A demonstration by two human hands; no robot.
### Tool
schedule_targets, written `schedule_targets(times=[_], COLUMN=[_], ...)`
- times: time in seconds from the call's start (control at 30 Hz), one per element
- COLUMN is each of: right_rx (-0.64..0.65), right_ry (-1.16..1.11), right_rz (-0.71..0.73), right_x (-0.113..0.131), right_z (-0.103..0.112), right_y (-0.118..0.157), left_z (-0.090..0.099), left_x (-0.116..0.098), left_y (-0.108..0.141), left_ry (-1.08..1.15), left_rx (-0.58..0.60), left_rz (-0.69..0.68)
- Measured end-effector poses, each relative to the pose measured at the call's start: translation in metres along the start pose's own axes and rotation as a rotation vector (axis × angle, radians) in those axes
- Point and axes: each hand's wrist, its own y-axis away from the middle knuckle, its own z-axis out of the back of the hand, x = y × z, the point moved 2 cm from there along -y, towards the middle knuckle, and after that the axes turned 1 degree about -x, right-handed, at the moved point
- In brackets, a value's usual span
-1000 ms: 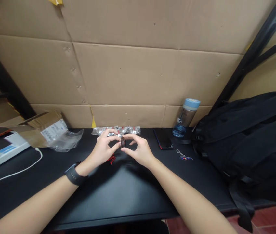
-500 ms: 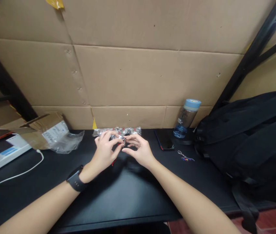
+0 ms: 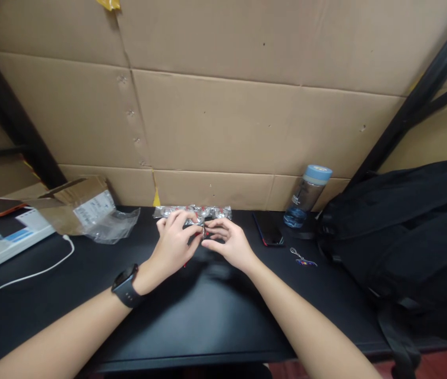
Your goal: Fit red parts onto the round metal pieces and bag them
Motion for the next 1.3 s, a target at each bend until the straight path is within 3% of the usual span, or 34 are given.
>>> schedule_targets(times=[0.47, 0.57, 0.7, 0.97, 1.07, 1.17, 1.3], right_rx=[0.147, 0.183, 0.187, 0.139, 0.118, 0.112, 0.156], right_ry=[0.617, 0.790, 0.838, 0.886, 0.925, 0.963, 1.025], right_rz=[0.183, 0.236, 0.239, 0.219, 0.179, 0.139, 0.089], right_x=[0.012, 0.014, 0.014, 0.005, -0.005, -0.013, -0.014], right_z=[0.008, 0.012, 0.016, 0.022, 0.022, 0.024, 0.039], right_y=[-0.001, 0.000, 0.000, -0.003, -0.004, -0.005, -0.007], left_z=[-0.002, -0.004, -0.014, -0.029, -0.025, -0.019, -0.015], left_x=[0.004, 0.006, 0.010, 0.020, 0.031, 0.052, 0.080], left_y=[-0.002, -0.002, 0.003, 0.018, 0.011, 0.000, -0.005], left_ry=[0.107, 0.192, 0.254, 0.209, 0.240, 0.233, 0.173], left_rx=[0.087, 0.206, 0.400, 0.563, 0.544, 0.502, 0.604], left_rz=[0.017, -0.040, -0.199, -0.307, -0.280, -0.169, -0.106])
